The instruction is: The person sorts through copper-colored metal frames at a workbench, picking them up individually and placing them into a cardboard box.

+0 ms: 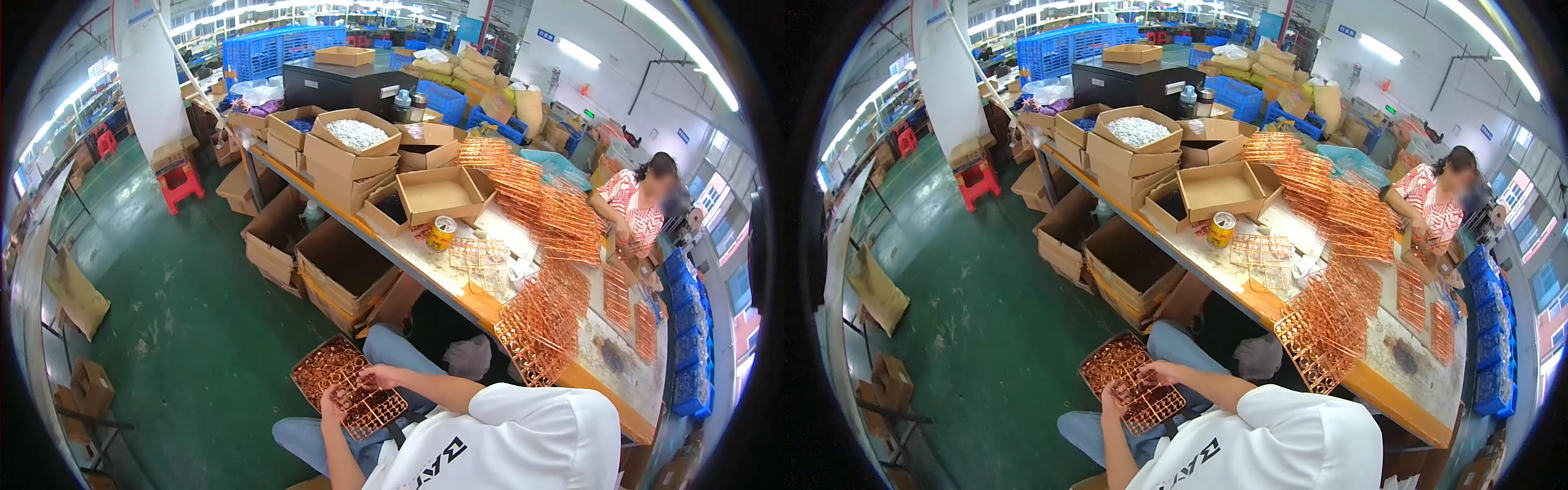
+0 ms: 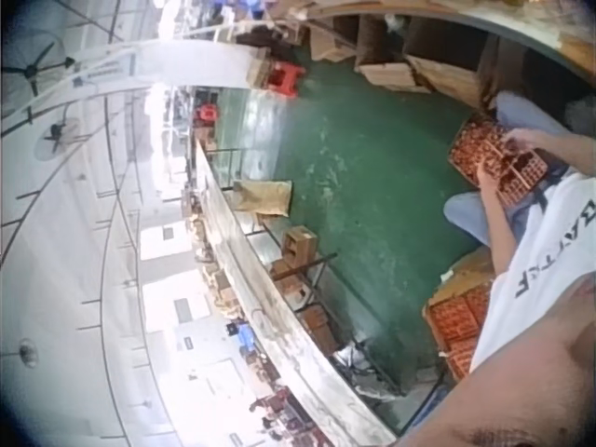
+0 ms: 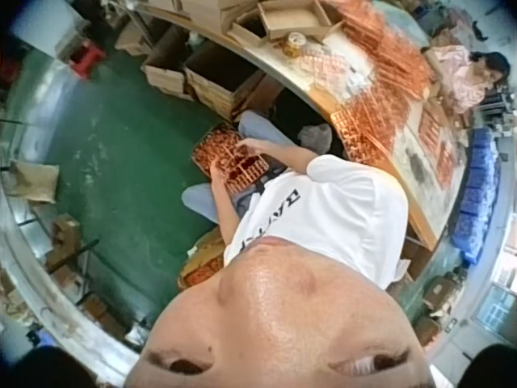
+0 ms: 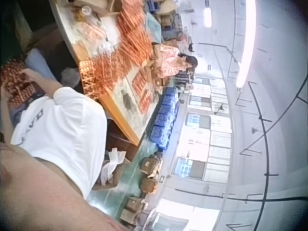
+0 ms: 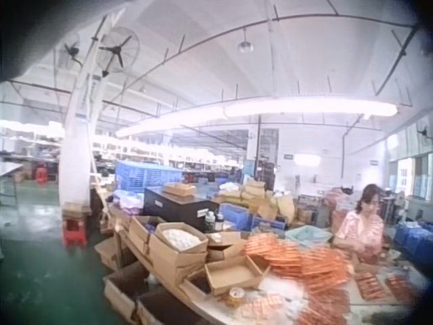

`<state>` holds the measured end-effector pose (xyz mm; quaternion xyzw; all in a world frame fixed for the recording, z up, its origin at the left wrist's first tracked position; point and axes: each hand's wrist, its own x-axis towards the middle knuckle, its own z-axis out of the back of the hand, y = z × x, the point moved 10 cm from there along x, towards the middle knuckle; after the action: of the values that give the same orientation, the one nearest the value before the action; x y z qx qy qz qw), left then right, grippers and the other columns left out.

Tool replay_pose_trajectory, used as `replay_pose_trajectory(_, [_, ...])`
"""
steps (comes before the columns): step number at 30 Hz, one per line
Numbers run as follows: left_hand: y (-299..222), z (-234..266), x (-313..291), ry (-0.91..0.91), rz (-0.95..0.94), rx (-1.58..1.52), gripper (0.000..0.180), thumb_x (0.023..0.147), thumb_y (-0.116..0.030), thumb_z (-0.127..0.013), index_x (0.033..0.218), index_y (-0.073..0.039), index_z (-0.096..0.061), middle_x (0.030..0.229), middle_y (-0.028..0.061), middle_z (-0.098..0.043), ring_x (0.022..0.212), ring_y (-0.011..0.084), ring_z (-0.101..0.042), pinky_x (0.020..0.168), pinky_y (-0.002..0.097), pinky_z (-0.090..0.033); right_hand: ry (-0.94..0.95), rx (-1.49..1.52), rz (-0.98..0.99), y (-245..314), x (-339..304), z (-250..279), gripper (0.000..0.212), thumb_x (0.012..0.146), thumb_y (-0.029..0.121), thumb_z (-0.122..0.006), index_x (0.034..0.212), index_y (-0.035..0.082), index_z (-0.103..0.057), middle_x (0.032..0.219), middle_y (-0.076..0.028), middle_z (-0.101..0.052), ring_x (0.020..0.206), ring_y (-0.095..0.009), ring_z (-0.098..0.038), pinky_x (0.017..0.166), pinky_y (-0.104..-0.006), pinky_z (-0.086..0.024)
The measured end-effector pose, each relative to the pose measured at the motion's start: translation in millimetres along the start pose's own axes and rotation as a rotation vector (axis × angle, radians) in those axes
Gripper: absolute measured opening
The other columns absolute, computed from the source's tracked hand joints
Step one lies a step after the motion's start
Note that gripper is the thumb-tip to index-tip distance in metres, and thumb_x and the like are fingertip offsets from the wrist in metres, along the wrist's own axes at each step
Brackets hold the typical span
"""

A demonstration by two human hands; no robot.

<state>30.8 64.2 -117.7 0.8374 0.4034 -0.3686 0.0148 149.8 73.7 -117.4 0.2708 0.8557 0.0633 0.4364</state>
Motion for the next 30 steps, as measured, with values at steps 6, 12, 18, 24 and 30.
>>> replay_pose_trajectory(6, [-0.9, 10.7, -3.3, -0.109, 0.039, 0.145, 0.023, 0.087, -0.029, -0.043, 0.076, -0.009, -0.048, 0.055, 0.0002, -0.041, 0.045, 0.0102, -0.036, 0.038, 0.0224, -0.028, -0.062, -0.216, 0.119, 4.3, -4.9, -2.7, 0.016, 0.084, 0.005, -0.052, 0.098, -0.001, -0.054, 0.089, -0.011, -0.057, 0.082, -0.019, -0.058, 0.071, -0.0266, -0.053])
replay_pose_trajectory(12, [-17.5, 23.6, -25.1, -0.444, -0.096, 0.588, 0.021, 0.084, -0.028, -0.050, 0.071, -0.012, -0.045, 0.055, 0.0013, -0.045, 0.043, 0.0094, -0.035, 0.037, 0.0229, -0.023, -0.102, -0.235, 0.097, 3.7, -5.9, 5.9, 0.015, 0.083, 0.004, -0.053, 0.097, -0.001, -0.056, 0.089, -0.010, -0.058, 0.079, -0.017, -0.058, 0.068, -0.0266, -0.053])
replay_pose_trajectory(18, [-2.0, 2.4, -21.5, -0.134, -0.029, 0.011, 0.010, 0.079, -0.017, -0.046, 0.073, -0.011, -0.044, 0.057, 0.0021, -0.044, 0.045, 0.0127, -0.037, 0.037, 0.0242, -0.026, 0.013, -0.236, -0.156, -11.5, -13.7, -0.1, 0.014, 0.083, 0.008, -0.055, 0.095, 0.001, -0.055, 0.082, -0.010, -0.060, 0.070, -0.017, -0.059, 0.062, -0.0282, -0.053])
replay_pose_trajectory(24, [3.3, 4.2, -23.3, -0.117, -0.081, 0.079, 0.005, 0.076, -0.012, -0.046, 0.074, -0.010, -0.043, 0.063, 0.0009, -0.045, 0.048, 0.0110, -0.039, 0.040, 0.0233, -0.031, 0.133, -0.157, -0.245, -11.8, -31.0, -16.0, 0.024, 0.085, 0.022, -0.051, 0.095, 0.001, -0.058, 0.080, -0.009, -0.060, 0.069, -0.017, -0.058, 0.065, -0.0295, -0.052])
replay_pose_trajectory(30, [-18.2, 10.4, -37.0, -0.336, -0.274, 0.748, 0.007, 0.079, -0.012, -0.052, 0.074, -0.010, -0.048, 0.065, 0.0005, -0.049, 0.049, 0.0072, -0.042, 0.038, 0.0210, -0.031, 0.097, -0.074, -0.263, -16.6, -33.4, -11.7, 0.027, 0.087, 0.025, -0.048, 0.094, 0.002, -0.060, 0.086, -0.009, -0.061, 0.074, -0.018, -0.058, 0.068, -0.0311, -0.050])
